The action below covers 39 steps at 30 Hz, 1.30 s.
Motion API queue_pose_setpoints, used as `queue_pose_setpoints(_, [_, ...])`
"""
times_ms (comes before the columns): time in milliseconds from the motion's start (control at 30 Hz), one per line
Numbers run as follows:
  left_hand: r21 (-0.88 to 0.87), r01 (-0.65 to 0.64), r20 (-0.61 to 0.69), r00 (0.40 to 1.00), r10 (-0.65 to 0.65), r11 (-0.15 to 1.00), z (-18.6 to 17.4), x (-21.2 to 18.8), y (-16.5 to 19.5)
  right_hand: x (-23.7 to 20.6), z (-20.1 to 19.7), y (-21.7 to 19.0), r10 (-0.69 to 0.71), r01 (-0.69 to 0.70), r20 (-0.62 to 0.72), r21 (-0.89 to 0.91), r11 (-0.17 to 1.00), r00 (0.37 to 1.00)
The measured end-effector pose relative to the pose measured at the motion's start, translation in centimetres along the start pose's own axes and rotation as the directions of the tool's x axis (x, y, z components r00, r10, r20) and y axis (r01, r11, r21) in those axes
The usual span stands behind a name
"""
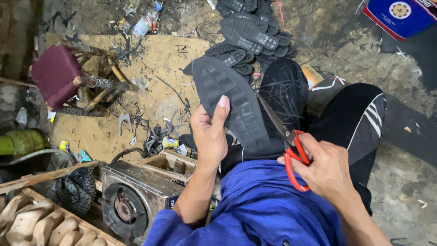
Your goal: The person sits on the floor and uses red-handled shears to trim the edges of black rubber shoe soles. They hold each sole with one hand and cut along the perimeter with the other, then place the trimmed sole onto a growing pile.
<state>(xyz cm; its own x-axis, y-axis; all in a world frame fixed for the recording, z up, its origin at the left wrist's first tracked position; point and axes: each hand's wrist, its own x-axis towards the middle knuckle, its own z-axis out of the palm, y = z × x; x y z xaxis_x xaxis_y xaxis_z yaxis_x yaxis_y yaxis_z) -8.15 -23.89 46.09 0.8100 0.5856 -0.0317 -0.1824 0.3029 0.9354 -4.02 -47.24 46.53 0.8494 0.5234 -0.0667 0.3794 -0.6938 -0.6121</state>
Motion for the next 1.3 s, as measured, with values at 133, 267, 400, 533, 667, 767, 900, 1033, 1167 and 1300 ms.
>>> queue_pose_setpoints(133, [0.084, -0.079, 0.053, 0.996, 0.075, 0.993, 0.3, 0.0, 1.5, -0.1, 0.0, -0.1, -0.031, 0.031, 0.004, -0.022, 0.999, 0.999])
queue_pose_setpoints(267, [0.118, -0.044, 0.116, 0.993, 0.03, 0.992, 1.6, -0.5, 2.7, 0.3, 0.0, -0.9, -0.074, 0.069, -0.097, -0.062, 0.996, 0.993])
queue_pose_setpoints(400, [0.121, 0.009, 0.155, 0.988, -0.028, 0.993, 2.5, -1.1, 2.8, 0.9, -0.6, -1.5, -0.003, -0.005, -0.074, -0.096, 0.995, 0.997])
queue_pose_setpoints(533, [0.091, 0.013, 0.161, 0.987, -0.028, 0.996, 2.1, -1.2, 2.6, 1.0, -1.1, -1.9, -0.05, 0.043, -0.109, -0.068, 0.997, 0.993])
queue_pose_setpoints(667, [0.079, 0.03, 0.166, 0.985, -0.043, 0.996, 1.7, -1.0, 2.5, 0.7, -1.2, -1.8, -0.071, 0.066, -0.107, -0.055, 0.996, 0.992])
queue_pose_setpoints(767, [0.078, 0.007, 0.152, 0.988, -0.019, 0.997, 1.6, -0.5, 2.5, 0.6, -1.4, -1.7, -0.053, 0.049, -0.066, -0.064, 0.997, 0.996])
queue_pose_setpoints(900, [0.145, -0.031, 0.112, 0.994, 0.015, 0.989, 1.7, -0.3, 2.7, 0.3, -1.5, -1.9, -0.043, 0.042, -0.038, -0.038, 0.998, 0.998])
queue_pose_setpoints(1033, [0.231, -0.035, 0.147, 0.989, 0.001, 0.972, 2.0, -0.8, 3.1, 0.4, -1.4, -2.1, -0.104, 0.096, -0.1, -0.077, 0.992, 0.99])
queue_pose_setpoints(1167, [0.227, -0.014, 0.169, 0.985, -0.025, 0.974, 2.2, -1.1, 3.4, 0.5, -1.5, -2.1, -0.057, 0.053, -0.08, -0.062, 0.997, 0.995])
queue_pose_setpoints(1300, [0.199, 0.016, 0.178, 0.983, -0.053, 0.98, 2.1, -0.8, 3.5, 0.4, -1.8, -2.1, 0.017, -0.017, -0.009, -0.017, 1.0, 1.0])
